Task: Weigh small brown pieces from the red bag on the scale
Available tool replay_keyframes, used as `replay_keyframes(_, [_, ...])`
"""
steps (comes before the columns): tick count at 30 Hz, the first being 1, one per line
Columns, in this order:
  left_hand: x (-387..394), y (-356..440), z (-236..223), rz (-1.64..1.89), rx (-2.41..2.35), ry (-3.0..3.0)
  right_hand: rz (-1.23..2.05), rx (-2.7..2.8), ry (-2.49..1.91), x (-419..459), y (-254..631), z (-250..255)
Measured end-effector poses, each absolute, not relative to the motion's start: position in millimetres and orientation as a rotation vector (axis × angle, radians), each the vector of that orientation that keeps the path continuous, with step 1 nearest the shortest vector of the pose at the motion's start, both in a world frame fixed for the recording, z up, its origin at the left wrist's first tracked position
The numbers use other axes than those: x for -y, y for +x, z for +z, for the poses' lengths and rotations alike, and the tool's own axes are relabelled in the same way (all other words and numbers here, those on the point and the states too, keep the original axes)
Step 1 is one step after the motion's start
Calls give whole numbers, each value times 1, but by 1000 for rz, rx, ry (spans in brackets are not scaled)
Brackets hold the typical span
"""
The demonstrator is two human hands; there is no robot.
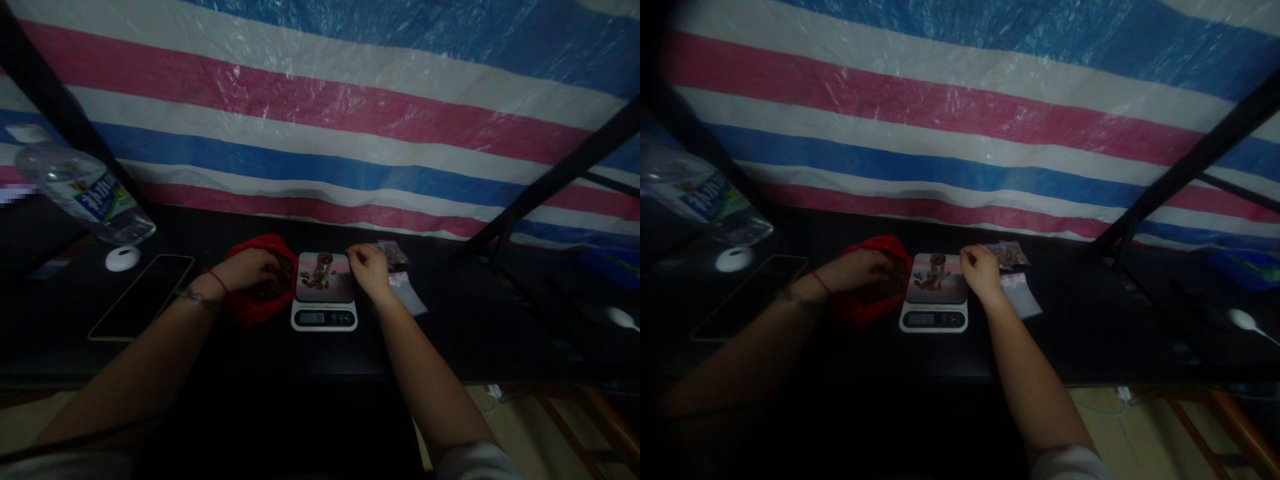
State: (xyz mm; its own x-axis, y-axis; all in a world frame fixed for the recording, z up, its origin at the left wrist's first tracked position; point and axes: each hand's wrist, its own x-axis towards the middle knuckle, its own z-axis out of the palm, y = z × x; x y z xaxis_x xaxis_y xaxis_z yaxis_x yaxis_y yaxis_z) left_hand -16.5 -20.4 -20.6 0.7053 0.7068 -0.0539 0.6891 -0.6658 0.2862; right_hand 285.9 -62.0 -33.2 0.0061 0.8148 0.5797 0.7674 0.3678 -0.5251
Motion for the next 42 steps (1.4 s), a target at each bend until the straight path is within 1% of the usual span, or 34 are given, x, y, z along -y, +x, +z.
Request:
replay_keyframes(9, [22, -16, -12, 144, -1167, 2652, 73, 1760, -1380, 62, 286, -34])
replay_keyframes(21, [25, -13, -14, 93, -1106, 2647, 77, 1769, -1370, 61, 287, -35])
replay_keyframes(28, [31, -13, 1, 269, -1219, 2686, 77, 1769, -1384, 62, 286, -36])
replay_keyframes(34, [48, 17, 4, 501, -1028, 2724, 71, 1772, -1380, 61, 286, -36])
replay_keyframes(38, [57, 40, -2, 488, -900, 2748, 79, 1771, -1387, 60, 287, -36])
replay_keyframes(42, [58, 47, -8, 479, -847, 2778, 73, 1762, -1381, 61, 287, -37])
